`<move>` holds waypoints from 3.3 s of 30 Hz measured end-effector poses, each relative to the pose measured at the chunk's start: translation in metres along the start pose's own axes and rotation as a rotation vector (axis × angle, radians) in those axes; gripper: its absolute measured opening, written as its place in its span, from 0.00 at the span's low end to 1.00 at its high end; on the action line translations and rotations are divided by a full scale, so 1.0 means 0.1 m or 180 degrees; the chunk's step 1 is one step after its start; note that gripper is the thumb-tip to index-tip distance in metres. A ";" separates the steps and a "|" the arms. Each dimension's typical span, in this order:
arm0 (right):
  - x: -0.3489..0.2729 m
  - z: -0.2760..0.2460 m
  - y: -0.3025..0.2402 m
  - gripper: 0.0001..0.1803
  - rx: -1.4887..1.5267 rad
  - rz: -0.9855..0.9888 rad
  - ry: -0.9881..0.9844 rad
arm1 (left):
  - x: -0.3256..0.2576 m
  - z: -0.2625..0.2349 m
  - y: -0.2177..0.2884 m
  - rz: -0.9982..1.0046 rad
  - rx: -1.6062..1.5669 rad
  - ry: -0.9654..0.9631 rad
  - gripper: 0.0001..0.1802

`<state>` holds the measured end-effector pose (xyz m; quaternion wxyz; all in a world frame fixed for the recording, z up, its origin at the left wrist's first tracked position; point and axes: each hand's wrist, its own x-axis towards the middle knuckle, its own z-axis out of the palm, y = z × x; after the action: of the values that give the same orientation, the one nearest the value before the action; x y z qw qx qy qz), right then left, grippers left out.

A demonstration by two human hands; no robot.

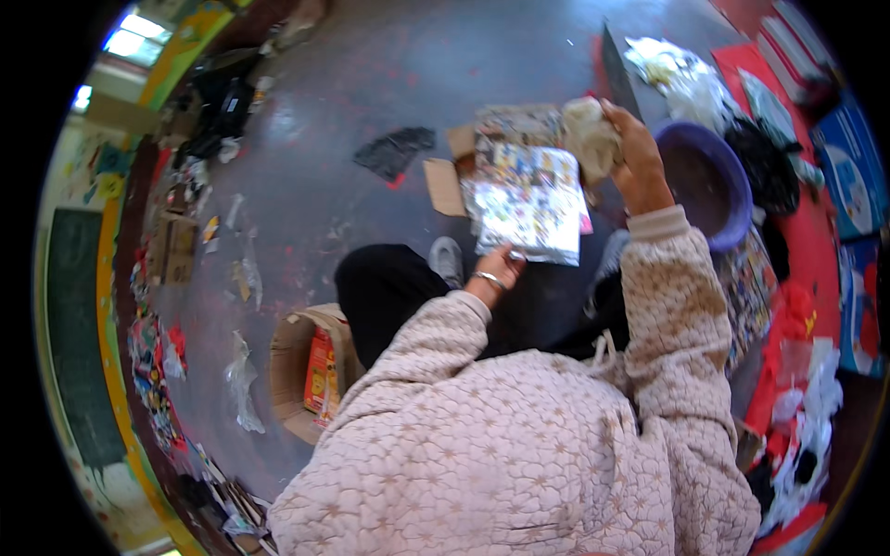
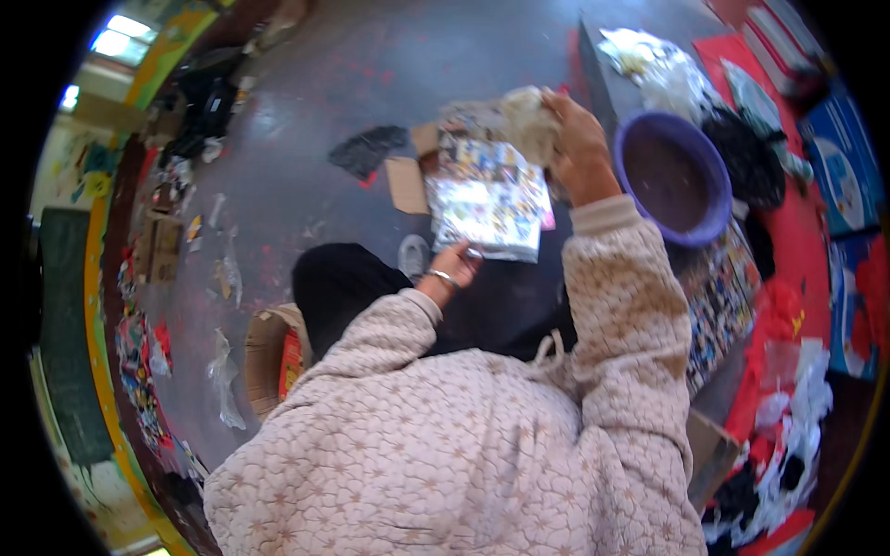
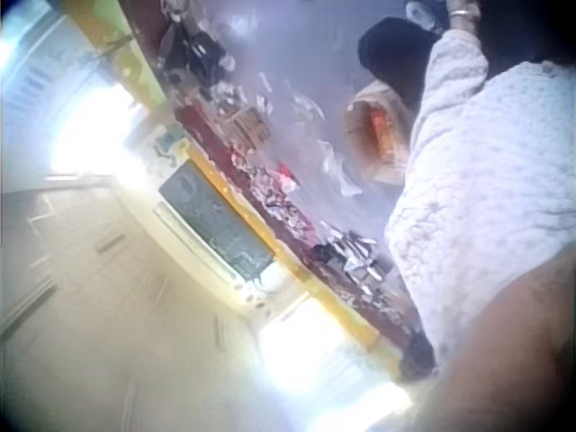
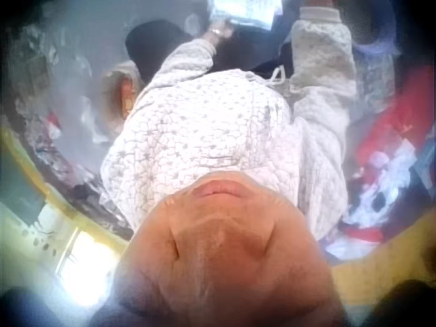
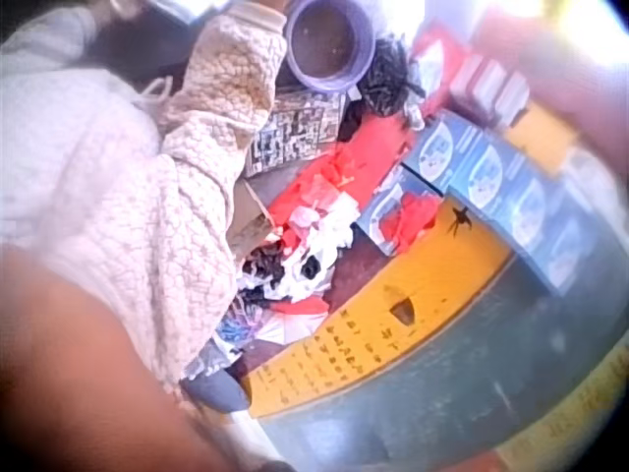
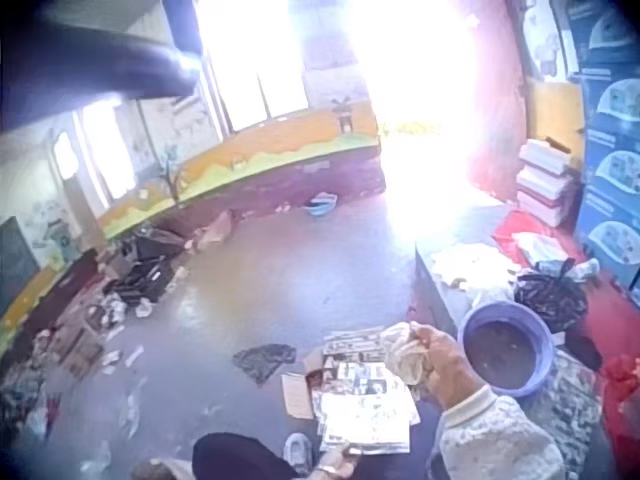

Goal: The person sits on the floor and wraps small printed cards in clear plastic sleeves. They wipe the cards with a cloth, insert them into sleeves, and place yellow paper inside the packaging. The person stacks the finished items on a nearby surface.

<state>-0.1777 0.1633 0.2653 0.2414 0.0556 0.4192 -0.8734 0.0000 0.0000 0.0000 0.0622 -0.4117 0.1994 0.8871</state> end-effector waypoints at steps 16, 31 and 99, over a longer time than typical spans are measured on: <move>0.22 0.07 0.16 0.09 0.0086 0.0123 0.0025 | -0.67 0.57 0.43 0.0595 0.0790 -0.0067 0.13; 0.47 0.06 0.21 0.10 0.0390 0.0123 -0.0003 | -0.80 0.79 1.14 0.0551 0.1259 -0.0534 0.16; 1.25 -1.16 1.68 0.09 -0.5797 -0.1869 0.1713 | -0.41 -0.11 0.85 0.0138 0.1583 0.0803 0.05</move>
<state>-0.2214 0.1155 0.0349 -0.1371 -0.0606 0.9679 -0.2016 0.0110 -0.0796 0.0507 0.1170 -0.4867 0.4259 0.7537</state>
